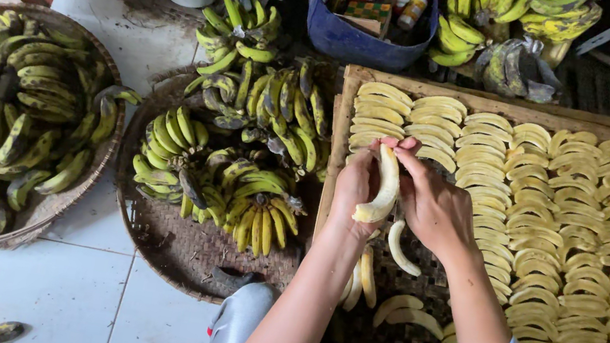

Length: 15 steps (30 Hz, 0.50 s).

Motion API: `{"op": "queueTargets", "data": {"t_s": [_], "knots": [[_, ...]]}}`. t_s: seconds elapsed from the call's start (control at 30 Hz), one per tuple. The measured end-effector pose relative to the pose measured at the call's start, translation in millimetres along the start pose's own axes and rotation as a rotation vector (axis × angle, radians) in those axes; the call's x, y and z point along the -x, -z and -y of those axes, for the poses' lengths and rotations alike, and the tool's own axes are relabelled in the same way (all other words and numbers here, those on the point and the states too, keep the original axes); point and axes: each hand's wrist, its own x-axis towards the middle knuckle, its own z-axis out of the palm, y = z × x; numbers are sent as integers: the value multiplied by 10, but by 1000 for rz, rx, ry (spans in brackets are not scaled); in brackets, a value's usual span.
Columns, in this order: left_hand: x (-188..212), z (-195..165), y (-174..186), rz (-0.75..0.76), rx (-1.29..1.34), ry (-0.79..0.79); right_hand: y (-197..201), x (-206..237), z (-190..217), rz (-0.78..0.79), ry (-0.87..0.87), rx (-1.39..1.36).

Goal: The person sits at a woven drying tray and peels bananas one at a time, using a small knife to trim the peel and by hand to strip it off. Peeled bananas are placed in rows on the tray and discarded peels are dropped aside.

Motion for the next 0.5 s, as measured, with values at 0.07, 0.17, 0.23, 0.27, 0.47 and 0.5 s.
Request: {"op": "queueTargets", "data": {"t_s": [0.07, 0.17, 0.23, 0.27, 0.47, 0.5], "knots": [[-27, 47, 45, 7, -2, 13, 37, -34, -31, 30, -22, 50], [-53, 127, 49, 19, -33, -5, 139, -123, -38, 72, -84, 136], [-110, 171, 2, 83, 29, -15, 248, -182, -7, 41, -95, 161], [-128, 197, -13, 113, 62, -10, 306, -210, 14, 87, -155, 246], [-188, 252, 81, 8, -28, 91, 609, -277, 70, 12, -187, 125], [-210, 246, 117, 37, -46, 91, 617, -279, 50, -15, -30, -24]]}}
